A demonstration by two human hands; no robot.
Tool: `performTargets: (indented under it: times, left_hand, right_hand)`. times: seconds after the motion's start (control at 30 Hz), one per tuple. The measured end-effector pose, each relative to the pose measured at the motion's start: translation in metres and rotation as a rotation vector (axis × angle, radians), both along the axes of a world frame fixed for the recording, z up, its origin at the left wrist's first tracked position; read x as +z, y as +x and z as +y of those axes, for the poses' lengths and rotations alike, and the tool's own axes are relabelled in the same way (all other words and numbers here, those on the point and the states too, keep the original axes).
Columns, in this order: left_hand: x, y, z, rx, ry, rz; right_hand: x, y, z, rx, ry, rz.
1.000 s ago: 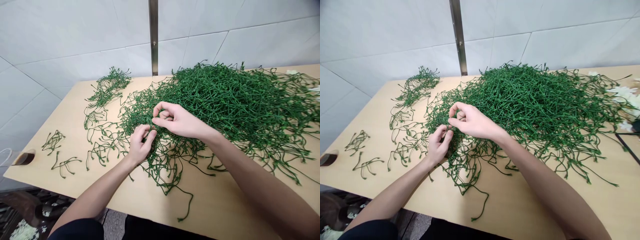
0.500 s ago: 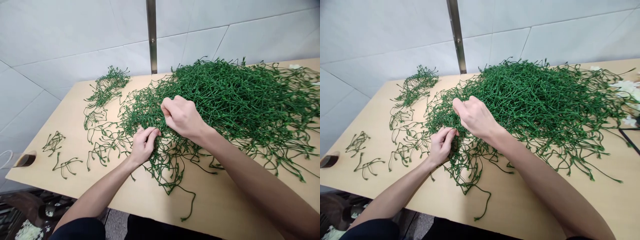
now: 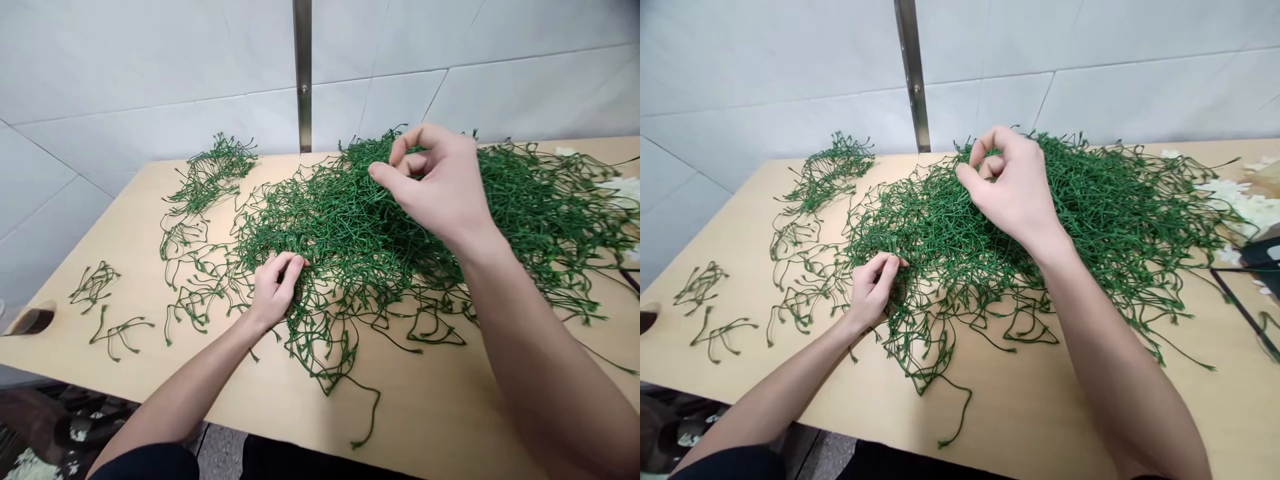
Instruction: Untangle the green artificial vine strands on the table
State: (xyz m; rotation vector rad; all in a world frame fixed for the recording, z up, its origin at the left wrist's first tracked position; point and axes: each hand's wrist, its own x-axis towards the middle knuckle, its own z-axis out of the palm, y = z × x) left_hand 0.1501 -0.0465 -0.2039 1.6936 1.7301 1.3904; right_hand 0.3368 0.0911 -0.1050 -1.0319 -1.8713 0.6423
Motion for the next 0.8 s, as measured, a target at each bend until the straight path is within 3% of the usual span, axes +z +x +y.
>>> performTargets:
  times: [0.1,0.23,0.3,0.4,0.5,0.6,0.7,0.8]
  left_hand:
    - [0.002,0.0,-0.001,-0.008,-0.002,-0.039]
    - [0.004,0.0,-0.002,-0.034,-0.005,-0.12]
    - [0.004,-0.001,-0.002,-0.053,0.005,-0.159]
    - [0.003,-0.003,-0.002,-0.052,0.032,-0.159]
    - [0.002,-0.005,-0.001,-0.025,0.075,-0.089]
    - [0.001,-0.007,0.0,0.011,0.116,-0.032]
    - [0.0,-0.008,0.001,0.038,0.142,-0.003]
    - [-0.001,-0.008,0.002,0.043,0.178,0.015]
  right_hand:
    - [-0.003,-0.001,0.002,0.006,0.043,-0.096]
    - [-0.006,-0.001,-0.003,0.021,0.24,-0.309]
    - [-0.007,-0.005,-0.01,0.185,0.253,-0.372]
    - [-0.012,-0.016,-0.024,0.557,0.114,-0.404]
    - [-0.02,-0.027,-0.032,0.718,0.041,-0.383]
    - [-0.025,-0.033,-0.033,0.739,0.031,-0.368]
    - [-0.024,-0.032,-0.031,0.658,0.05,-0.341]
    - [-0.022,-0.03,-0.029,0.621,-0.047,-0.229]
